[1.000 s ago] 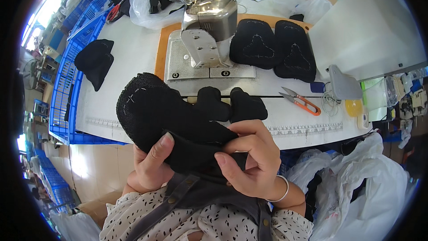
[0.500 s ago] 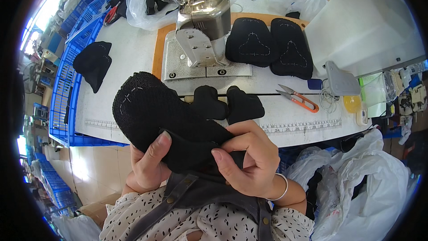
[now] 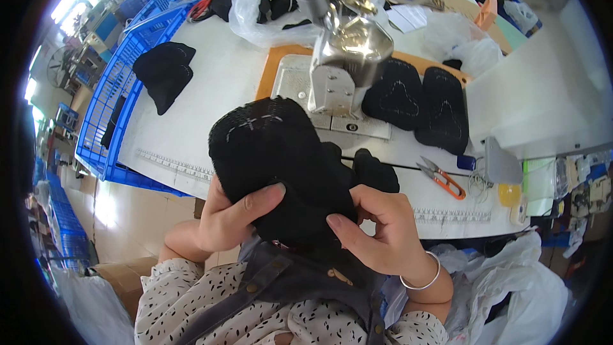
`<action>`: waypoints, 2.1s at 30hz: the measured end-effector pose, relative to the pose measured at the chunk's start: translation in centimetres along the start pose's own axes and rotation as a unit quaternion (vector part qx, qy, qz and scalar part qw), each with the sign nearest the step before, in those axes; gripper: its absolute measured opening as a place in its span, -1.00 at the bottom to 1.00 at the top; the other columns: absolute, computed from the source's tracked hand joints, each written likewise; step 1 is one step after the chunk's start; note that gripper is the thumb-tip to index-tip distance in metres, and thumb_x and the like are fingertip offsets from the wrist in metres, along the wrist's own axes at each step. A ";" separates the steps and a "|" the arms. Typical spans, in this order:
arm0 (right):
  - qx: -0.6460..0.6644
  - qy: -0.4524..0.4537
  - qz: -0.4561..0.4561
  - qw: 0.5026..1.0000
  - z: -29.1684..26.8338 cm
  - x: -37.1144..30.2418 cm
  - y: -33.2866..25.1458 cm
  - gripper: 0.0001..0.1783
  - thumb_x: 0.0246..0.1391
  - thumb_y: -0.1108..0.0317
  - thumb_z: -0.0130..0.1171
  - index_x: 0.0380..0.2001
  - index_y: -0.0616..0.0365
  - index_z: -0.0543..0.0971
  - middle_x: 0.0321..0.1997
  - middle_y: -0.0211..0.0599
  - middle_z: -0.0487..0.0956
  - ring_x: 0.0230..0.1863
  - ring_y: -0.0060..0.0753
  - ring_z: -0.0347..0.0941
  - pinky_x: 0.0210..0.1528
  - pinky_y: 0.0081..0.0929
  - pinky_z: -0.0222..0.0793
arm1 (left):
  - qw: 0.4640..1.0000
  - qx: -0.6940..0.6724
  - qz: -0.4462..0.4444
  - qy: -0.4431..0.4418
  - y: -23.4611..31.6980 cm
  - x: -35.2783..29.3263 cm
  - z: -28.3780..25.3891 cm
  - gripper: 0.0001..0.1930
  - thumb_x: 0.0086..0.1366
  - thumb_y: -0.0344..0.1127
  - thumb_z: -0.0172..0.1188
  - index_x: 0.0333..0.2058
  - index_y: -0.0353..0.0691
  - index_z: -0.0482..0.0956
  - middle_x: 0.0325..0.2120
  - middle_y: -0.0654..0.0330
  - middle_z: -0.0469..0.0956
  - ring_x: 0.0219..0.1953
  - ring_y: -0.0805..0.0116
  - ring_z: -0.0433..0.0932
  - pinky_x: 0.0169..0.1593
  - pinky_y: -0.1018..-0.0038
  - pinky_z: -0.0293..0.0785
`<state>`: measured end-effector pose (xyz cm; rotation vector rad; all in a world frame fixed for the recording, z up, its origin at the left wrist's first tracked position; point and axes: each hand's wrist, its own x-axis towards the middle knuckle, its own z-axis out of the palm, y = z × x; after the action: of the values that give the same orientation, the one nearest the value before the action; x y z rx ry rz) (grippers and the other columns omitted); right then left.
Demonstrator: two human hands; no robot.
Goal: Using an industrial sewing machine to stitch together black fabric shoe components.
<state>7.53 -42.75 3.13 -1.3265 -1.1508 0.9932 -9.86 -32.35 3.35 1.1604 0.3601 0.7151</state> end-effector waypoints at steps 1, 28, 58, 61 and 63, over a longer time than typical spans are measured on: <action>-0.004 -0.004 -0.006 1.000 -0.2 0.4 0.1 -0.82 -0.05 0.48 0.19 -0.60 0.28 0.41 -0.78 -0.49 0.34 -0.74 -0.75 0.10 -0.67 -0.77 0.04 | 1.000 0.001 0.008 0.002 0.5 0.5 -0.4 -0.81 0.27 -0.43 0.05 -0.17 -0.39 0.46 -0.33 0.30 0.51 -0.29 0.63 0.39 -0.23 0.64 0.35; 0.105 0.048 0.001 0.993 -3.0 8.9 -3.1 -0.79 0.08 0.33 0.14 -0.47 0.16 0.34 -0.61 -0.49 0.39 -0.73 -0.75 0.29 -0.65 -0.76 0.33 | 0.953 0.293 -0.036 -0.062 7.2 15.2 -1.9 -0.77 0.08 -0.38 0.12 -0.30 -0.39 0.56 -0.38 0.16 0.56 -0.36 0.45 0.50 -0.29 0.56 0.42; 0.057 0.078 -0.053 0.994 -2.3 9.1 -2.8 -0.79 0.10 0.35 0.10 -0.51 0.28 0.47 -0.67 -0.43 0.43 -0.75 -0.70 0.34 -0.72 -0.80 0.24 | 0.968 0.217 -0.108 -0.064 7.6 16.0 -1.9 -0.77 0.10 -0.44 0.06 -0.26 -0.40 0.53 -0.36 0.18 0.53 -0.33 0.45 0.47 -0.22 0.56 0.39; 0.070 0.089 -0.056 0.992 -2.2 9.2 -2.8 -0.80 0.10 0.34 0.10 -0.48 0.29 0.49 -0.65 -0.43 0.44 -0.74 -0.71 0.34 -0.73 -0.80 0.23 | 0.972 0.192 -0.097 -0.092 7.2 16.0 -2.5 -0.76 0.11 -0.41 0.09 -0.24 -0.40 0.52 -0.37 0.18 0.53 -0.33 0.46 0.48 -0.22 0.55 0.40; 0.078 0.076 -0.043 0.993 -2.4 9.1 -2.6 -0.81 0.09 0.33 0.12 -0.45 0.24 0.44 -0.64 -0.46 0.42 -0.72 -0.70 0.35 -0.70 -0.79 0.25 | 0.978 0.157 -0.089 -0.104 6.6 15.8 -3.0 -0.75 0.12 -0.39 0.11 -0.23 -0.41 0.51 -0.37 0.19 0.53 -0.33 0.46 0.48 -0.22 0.55 0.40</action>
<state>11.31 -34.36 6.35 -1.1973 -0.9851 0.8853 -2.22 -18.13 9.86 1.4678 0.4035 0.3820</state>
